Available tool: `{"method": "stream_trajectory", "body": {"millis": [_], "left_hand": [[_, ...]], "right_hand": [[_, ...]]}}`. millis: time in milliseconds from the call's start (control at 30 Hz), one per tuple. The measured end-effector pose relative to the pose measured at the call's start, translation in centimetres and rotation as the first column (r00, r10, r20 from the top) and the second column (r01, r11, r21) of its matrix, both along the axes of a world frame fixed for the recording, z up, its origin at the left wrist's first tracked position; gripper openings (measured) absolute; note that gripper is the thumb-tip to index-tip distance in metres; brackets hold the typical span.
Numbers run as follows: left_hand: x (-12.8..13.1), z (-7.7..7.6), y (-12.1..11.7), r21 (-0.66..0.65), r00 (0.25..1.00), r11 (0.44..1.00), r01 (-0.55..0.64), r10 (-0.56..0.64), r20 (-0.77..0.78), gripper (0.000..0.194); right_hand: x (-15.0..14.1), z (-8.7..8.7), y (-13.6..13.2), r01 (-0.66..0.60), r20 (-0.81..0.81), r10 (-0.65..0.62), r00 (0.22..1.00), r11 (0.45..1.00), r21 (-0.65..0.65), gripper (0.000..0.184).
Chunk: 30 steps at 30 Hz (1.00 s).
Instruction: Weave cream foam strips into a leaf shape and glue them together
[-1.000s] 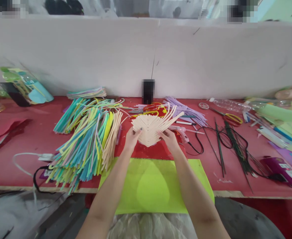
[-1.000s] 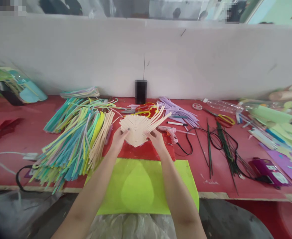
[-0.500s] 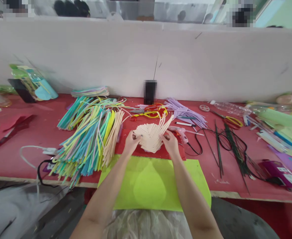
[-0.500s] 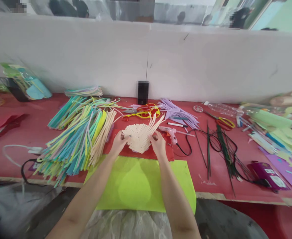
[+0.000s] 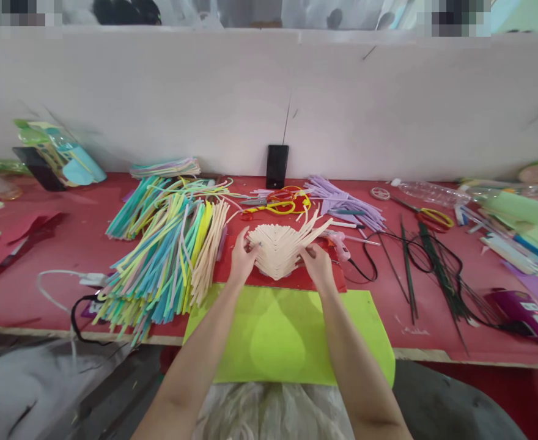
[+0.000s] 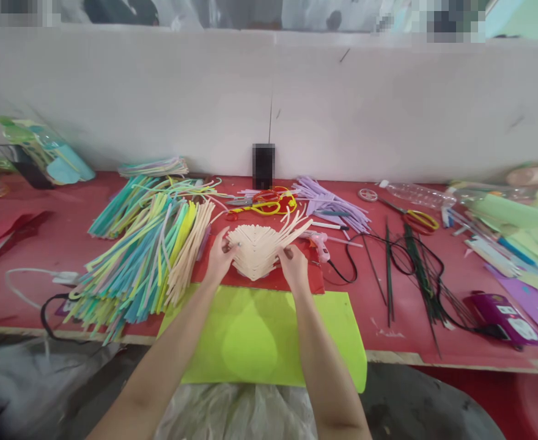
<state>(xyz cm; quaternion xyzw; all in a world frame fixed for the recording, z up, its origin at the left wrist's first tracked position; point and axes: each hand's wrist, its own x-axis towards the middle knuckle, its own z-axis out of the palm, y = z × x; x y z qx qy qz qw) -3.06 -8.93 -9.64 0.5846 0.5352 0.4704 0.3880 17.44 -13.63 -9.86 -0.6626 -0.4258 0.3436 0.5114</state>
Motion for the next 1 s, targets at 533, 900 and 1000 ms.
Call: {"method": "stream_trajectory", "body": {"millis": [533, 900, 1000], "left_hand": [[-0.2, 0.2, 0.2, 0.040, 0.995, 0.999, -0.028, 0.032, -0.093, 0.057], [-0.1, 0.4, 0.1, -0.029, 0.968, 0.999, -0.025, 0.017, -0.249, 0.060], [-0.1, 0.5, 0.0, -0.026, 0.963, 0.999, -0.018, 0.011, -0.269, 0.059]], "right_hand": [[-0.7, 0.9, -0.1, -0.037, 0.033, 0.041, 0.999, 0.995, -0.095, 0.028], [-0.7, 1.1, -0.4, -0.041, -0.001, 0.042, 0.999, 0.982, -0.183, 0.015], [-0.8, 1.1, -0.5, -0.056, -0.024, 0.053, 0.998, 0.980, -0.191, 0.015]]}}
